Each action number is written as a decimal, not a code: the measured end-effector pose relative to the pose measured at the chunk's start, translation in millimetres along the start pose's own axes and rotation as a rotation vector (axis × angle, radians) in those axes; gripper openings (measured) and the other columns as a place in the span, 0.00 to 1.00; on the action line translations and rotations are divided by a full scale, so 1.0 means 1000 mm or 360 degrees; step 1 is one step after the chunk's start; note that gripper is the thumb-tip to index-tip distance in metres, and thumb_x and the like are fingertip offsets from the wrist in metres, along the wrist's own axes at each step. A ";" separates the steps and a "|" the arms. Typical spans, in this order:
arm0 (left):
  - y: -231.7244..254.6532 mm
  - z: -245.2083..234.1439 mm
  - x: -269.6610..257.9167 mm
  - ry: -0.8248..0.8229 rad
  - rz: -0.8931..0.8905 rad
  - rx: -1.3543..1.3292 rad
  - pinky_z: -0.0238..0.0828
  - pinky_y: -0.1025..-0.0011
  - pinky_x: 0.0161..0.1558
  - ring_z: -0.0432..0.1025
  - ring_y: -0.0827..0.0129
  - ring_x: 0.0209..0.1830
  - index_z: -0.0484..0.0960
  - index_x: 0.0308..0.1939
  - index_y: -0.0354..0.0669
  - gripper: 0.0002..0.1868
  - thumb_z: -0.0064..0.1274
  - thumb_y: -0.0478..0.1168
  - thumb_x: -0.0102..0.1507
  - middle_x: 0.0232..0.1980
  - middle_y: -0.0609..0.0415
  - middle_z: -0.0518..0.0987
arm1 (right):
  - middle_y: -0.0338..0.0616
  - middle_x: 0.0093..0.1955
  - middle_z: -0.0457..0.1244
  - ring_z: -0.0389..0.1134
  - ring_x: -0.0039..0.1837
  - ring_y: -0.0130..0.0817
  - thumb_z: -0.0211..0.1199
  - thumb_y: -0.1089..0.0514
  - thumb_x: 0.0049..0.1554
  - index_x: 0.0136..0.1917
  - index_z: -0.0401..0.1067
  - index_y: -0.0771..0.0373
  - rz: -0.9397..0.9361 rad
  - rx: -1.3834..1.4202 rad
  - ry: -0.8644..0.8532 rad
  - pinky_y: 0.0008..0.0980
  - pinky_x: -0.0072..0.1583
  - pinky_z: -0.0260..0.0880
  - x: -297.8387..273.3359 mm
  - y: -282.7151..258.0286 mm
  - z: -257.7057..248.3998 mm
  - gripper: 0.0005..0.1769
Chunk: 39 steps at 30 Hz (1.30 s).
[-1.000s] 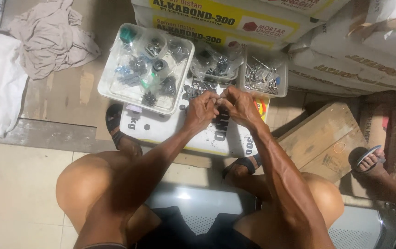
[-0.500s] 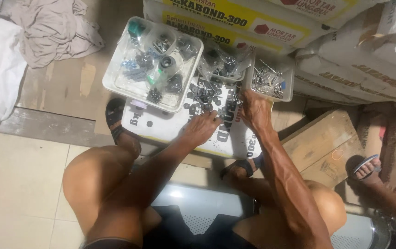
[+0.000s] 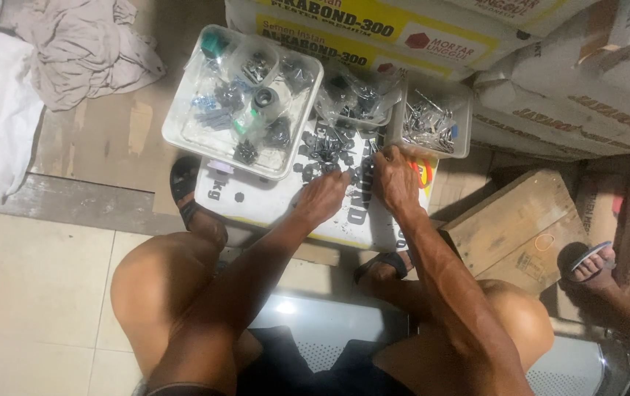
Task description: Sort small metal hardware components from a plastic tray into different sections or containers.
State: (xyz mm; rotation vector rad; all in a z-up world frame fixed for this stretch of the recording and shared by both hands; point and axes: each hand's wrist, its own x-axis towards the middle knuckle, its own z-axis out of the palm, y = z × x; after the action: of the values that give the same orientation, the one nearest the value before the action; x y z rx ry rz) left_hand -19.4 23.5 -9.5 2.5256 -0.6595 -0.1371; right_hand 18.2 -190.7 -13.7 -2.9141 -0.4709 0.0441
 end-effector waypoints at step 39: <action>0.076 -0.103 0.008 0.0530 -0.1257 -0.2658 0.86 0.73 0.35 0.80 0.69 0.32 0.78 0.53 0.26 0.15 0.57 0.31 0.63 0.39 0.44 0.80 | 0.51 0.42 0.69 0.71 0.43 0.32 0.66 0.70 0.57 0.60 0.75 0.71 0.0285 0.1832 0.0099 0.28 0.45 0.76 -0.055 -0.091 -0.216 0.17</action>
State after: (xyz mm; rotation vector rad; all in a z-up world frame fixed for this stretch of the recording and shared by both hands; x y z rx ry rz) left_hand -22.4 10.6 118.7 0.9593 0.5202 -0.3377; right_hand -48.9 -162.7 215.7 -1.8024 -0.0889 0.1795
